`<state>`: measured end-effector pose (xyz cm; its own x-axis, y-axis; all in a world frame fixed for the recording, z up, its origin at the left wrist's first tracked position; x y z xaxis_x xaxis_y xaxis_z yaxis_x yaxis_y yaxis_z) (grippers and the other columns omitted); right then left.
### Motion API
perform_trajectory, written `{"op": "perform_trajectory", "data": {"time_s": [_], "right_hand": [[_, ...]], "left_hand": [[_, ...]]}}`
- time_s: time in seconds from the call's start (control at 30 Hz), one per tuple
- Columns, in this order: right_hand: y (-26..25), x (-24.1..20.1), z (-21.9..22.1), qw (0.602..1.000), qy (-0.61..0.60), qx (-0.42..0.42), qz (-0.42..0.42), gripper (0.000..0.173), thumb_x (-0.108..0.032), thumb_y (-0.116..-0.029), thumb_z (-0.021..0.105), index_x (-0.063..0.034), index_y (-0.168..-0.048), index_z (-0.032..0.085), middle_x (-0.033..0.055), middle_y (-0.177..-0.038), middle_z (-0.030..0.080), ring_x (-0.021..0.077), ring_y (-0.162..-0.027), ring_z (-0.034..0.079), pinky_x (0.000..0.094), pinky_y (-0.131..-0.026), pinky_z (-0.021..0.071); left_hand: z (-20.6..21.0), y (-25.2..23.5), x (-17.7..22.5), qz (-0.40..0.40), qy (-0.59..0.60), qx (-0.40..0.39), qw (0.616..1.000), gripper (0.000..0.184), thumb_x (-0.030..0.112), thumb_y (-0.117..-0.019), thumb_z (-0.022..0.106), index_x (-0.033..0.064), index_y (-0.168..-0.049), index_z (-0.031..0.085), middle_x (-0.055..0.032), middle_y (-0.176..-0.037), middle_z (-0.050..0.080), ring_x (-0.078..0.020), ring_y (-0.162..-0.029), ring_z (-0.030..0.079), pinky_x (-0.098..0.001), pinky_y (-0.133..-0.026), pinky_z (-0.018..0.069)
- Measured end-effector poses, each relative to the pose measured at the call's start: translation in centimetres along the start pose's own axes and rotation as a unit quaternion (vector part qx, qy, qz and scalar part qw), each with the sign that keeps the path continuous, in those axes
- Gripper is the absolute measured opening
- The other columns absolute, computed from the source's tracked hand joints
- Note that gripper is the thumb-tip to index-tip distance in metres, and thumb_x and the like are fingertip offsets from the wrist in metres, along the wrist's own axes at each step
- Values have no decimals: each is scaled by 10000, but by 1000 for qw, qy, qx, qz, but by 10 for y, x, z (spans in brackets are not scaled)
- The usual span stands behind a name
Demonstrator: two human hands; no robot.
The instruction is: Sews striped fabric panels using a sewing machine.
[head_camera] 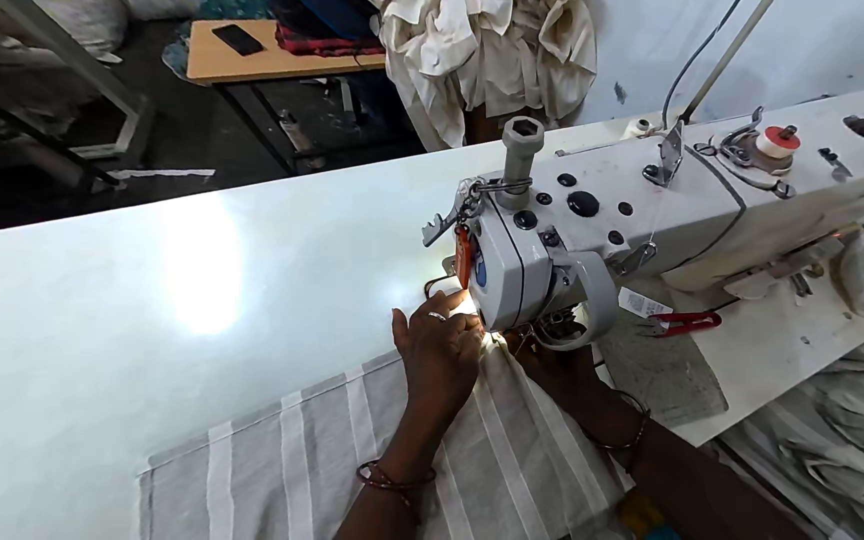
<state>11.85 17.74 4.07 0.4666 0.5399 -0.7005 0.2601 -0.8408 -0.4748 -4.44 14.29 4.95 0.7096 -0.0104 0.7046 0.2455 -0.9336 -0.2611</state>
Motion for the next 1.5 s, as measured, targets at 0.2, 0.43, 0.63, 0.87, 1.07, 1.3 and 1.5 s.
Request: {"op": "perform_trajectory", "data": {"time_s": [0.2, 0.43, 0.63, 0.87, 1.07, 1.3, 1.5], "right_hand": [[4, 5, 2, 999, -36, -27, 21, 150, -199, -899, 744, -77, -985, 728, 29, -899, 714, 74, -828, 684, 262, -748, 577], [-1, -1, -20, 998, -58, 0, 21, 173, -125, -881, 734, -22, -1016, 703, 64, -948, 699, 73, -875, 668, 243, -790, 559], [-1, 20, -30, 948, -248, -12, 199, 104, -32, -944, 617, -130, -953, 652, -69, -775, 654, -2, -640, 616, 181, -584, 540], [9, -13, 12, 951, -229, -207, 9, 236, -156, -846, 795, -34, -1036, 728, -24, -886, 721, -23, -661, 625, 145, -597, 544], [6, -13, 6, 966, -205, -157, -14, 36, -77, -890, 724, -49, -891, 748, -24, -842, 710, -22, -724, 641, 137, -677, 552], [3, 1, 0, 994, -24, -105, -13, 114, -193, -951, 678, -104, -922, 743, -19, -852, 721, 51, -772, 675, 260, -721, 574], [3, -27, -126, 982, 114, 49, -142, 167, -166, -975, 655, -29, -959, 749, 46, -982, 732, 74, -974, 685, 242, -891, 563]], "left_hand": [[0, 0, 1, 6, 18, -19, 1000, 120, 118, -909, 671, 67, -884, 777, -97, -1337, 675, -377, -1457, 400, -752, -1142, 28], [-7, -1, -4, -10, 78, 30, 996, 149, 195, -899, 631, 83, -894, 731, -78, -1309, 656, -314, -1344, 493, -687, -1159, 142], [-27, -8, -23, -65, 600, -17, 797, 217, 154, -1045, 446, 210, -911, 606, 94, -632, 558, -14, -578, 585, -214, -694, 584], [10, 15, 5, -45, 306, -306, 900, 80, 86, -992, 634, 78, -1033, 566, 11, -659, 611, -50, -523, 579, -188, -504, 501], [19, 15, -1, -101, 416, -311, 848, 110, 73, -984, 635, 92, -1021, 533, -5, -639, 614, -36, -465, 544, -154, -435, 442], [8, 5, -1, 49, 182, -176, 966, 44, 160, -945, 724, 131, -928, 752, 62, -684, 670, -19, -554, 598, -195, -518, 510], [-4, -1, -2, 116, -51, -48, 991, 71, 179, -872, 724, 144, -833, 772, 2, -678, 652, -168, -592, 625, -418, -520, 476]]}}
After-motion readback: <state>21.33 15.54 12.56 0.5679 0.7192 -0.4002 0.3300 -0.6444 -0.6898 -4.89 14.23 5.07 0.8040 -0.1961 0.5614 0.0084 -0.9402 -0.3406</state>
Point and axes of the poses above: each hand's wrist, its own y-axis away from the middle knuckle, its own z-axis out of the palm, x = y × z, the point moved 8 cm from there along -y, towards the middle knuckle
